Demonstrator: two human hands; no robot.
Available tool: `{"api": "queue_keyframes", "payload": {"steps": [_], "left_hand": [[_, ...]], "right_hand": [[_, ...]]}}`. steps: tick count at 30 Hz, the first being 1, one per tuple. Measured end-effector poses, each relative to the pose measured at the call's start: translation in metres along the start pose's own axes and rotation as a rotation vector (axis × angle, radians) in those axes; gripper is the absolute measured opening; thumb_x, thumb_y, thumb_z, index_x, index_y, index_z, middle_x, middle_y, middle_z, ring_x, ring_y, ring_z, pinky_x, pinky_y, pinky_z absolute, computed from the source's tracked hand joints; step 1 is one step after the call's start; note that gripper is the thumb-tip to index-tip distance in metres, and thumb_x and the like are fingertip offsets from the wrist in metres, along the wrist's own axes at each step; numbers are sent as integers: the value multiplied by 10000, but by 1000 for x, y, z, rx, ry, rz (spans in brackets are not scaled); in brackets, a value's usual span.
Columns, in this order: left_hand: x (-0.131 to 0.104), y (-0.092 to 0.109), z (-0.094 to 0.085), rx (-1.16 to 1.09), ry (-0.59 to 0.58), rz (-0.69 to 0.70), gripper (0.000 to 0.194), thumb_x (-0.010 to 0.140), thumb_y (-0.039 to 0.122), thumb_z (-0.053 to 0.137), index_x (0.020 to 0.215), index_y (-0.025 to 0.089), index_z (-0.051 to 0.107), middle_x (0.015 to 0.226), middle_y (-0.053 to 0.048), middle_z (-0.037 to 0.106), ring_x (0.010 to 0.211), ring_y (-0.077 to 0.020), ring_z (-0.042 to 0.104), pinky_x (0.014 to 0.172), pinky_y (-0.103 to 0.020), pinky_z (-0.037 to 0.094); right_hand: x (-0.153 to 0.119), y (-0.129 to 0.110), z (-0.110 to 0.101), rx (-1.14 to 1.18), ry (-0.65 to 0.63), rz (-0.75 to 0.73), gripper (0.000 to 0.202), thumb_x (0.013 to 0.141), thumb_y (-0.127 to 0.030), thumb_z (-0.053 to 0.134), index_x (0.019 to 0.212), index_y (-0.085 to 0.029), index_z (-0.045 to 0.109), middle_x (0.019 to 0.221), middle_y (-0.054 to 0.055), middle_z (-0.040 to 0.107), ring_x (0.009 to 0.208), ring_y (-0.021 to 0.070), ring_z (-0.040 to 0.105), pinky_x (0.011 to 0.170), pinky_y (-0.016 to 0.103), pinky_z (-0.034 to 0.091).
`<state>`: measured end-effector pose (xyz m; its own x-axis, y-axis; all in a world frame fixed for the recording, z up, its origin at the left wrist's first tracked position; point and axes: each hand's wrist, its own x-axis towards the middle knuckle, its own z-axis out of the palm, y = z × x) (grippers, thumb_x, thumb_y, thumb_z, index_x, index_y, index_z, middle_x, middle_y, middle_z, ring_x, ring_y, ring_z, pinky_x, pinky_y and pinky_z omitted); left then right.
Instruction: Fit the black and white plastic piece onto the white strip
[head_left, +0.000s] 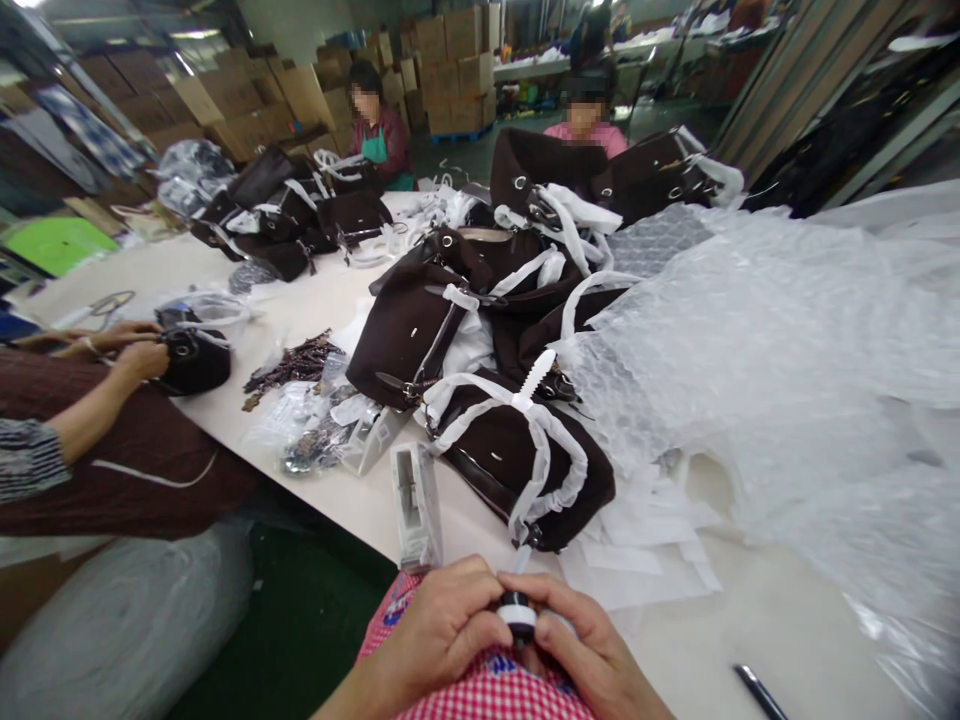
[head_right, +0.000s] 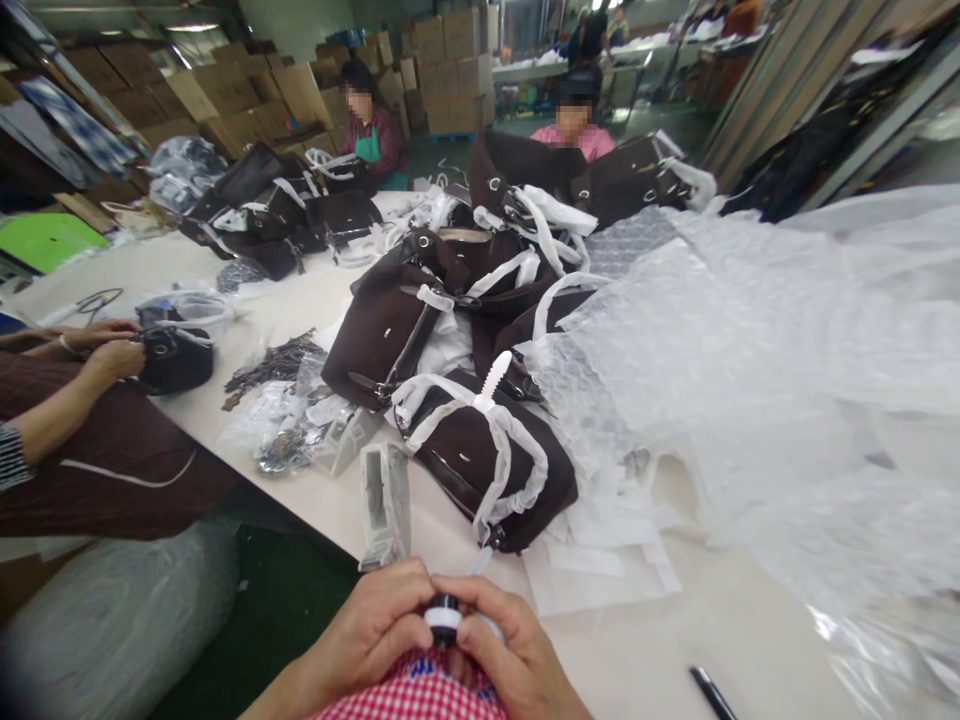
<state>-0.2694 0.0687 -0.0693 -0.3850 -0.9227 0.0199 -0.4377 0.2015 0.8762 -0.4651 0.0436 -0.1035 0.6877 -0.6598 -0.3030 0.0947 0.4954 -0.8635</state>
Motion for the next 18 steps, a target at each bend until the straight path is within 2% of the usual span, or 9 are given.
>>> {"api": "queue_keyframes", "payload": {"steps": [3,5,8,11,13,15,16,18], "left_hand": [[0,0,-2,37,18,69,510,1010,509,262,742,166,527,702,-14,488,662,-121,462,610,-237,336],[-1,1,-2,7,32,54,487,1012,491,275,734,170,513,695,-10,486,652,-118,456,603,-235,334],[1,5,-2,-133,61,-121,474,997,509,300,851,162,588,751,-37,575,693,-135,519,644,-241,383],[7,6,4,-356,71,-325,424,906,522,511,1080,150,613,899,-74,647,731,-159,585,652,-255,439],[11,3,11,-588,46,-391,478,815,514,647,1114,144,594,867,-61,644,704,-166,609,651,-269,475],[10,-3,19,-775,43,-439,542,744,537,721,1101,150,589,783,-24,619,695,-166,622,690,-288,503],[8,-7,22,-814,58,-469,587,709,568,743,1105,162,594,758,-9,608,695,-165,623,695,-288,508],[3,-16,26,-745,140,-571,690,627,646,770,1135,204,621,784,-1,617,682,-149,610,645,-257,498]], "right_hand": [[0,1,2,-89,57,-87,417,917,-575,489,911,-215,699,686,6,552,590,129,474,548,252,376],[0,-4,4,-118,55,-97,426,914,-588,485,895,-208,677,669,1,540,585,129,470,546,253,369],[1,-13,9,-55,77,16,452,885,-633,516,943,-202,642,631,-19,531,540,112,443,538,252,355],[7,-15,12,-85,104,24,435,869,-627,553,895,-198,619,618,-32,521,531,107,449,540,250,367],[10,-12,10,-163,115,-19,416,884,-604,549,882,-193,615,610,-35,519,532,109,477,539,247,387],[12,-9,8,-137,149,-7,448,893,-627,515,893,-185,588,581,-42,526,493,102,486,510,235,387],[12,-8,6,-81,182,9,466,890,-644,505,924,-184,569,586,-43,547,475,97,491,497,228,386],[10,-9,0,33,267,7,498,875,-661,515,1011,-182,544,683,-11,630,494,98,537,514,228,422]]}}
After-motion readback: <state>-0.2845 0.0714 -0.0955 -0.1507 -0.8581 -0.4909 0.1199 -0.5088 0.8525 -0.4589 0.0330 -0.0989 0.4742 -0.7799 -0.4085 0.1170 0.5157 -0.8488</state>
